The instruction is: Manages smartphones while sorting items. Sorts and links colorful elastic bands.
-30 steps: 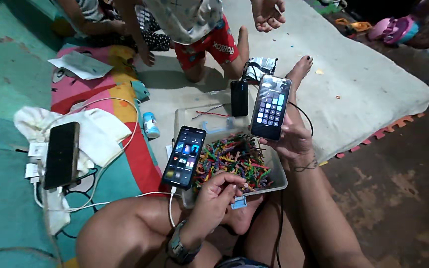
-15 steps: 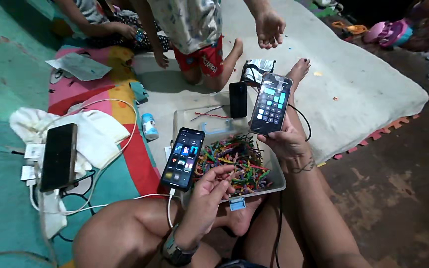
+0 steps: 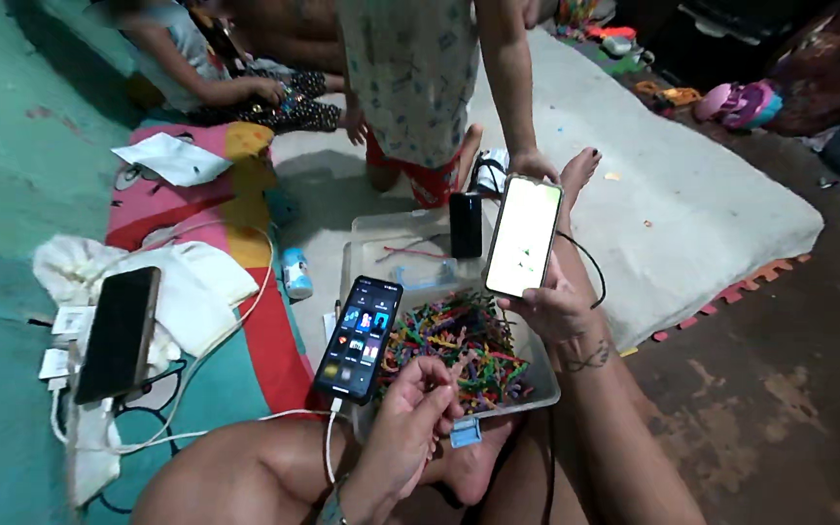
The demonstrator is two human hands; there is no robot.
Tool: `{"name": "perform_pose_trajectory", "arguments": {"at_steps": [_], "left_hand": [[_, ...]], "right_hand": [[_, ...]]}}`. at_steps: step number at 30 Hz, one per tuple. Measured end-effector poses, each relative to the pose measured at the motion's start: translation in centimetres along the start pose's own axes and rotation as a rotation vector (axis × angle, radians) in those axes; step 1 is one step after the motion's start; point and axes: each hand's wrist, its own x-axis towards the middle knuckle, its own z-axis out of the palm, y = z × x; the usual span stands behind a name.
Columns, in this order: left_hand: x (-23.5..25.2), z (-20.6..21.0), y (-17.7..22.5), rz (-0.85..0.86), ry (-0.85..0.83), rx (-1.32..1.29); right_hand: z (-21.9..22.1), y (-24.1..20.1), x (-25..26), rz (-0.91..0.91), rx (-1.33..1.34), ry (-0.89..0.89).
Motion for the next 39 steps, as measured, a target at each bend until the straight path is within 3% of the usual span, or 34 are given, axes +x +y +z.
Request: {"name": "perform_pose_trajectory", "arguments": {"at_steps": [10, 15, 29, 34, 39], "left_hand": [[-0.4, 0.2, -0.5, 0.066, -0.025, 0.094], [-0.3, 0.2, -0.5, 0.056, -0.027, 0.118], [-0.4, 0.0, -0.8, 0.051, -0.054, 0.151], [-0.2, -0.4, -0.2, -0.107, -0.081, -0.178], [0.0, -0.6, 0.0, -0.048, -0.063, -0.231]], "right_hand": [[0.4, 0.2, 0.0, -0.001, 0.028, 0.082], [1.3, 0.1, 0.2, 0.079, -0.079, 0.291], [-1.1, 0.0, 0.1, 0.067, 0.204, 0.012], [-1.1, 0.1, 0.1, 0.050, 0.247, -0.045], [-0.1, -0.1, 0.2, 0.058, 0.052, 0.094]]}}
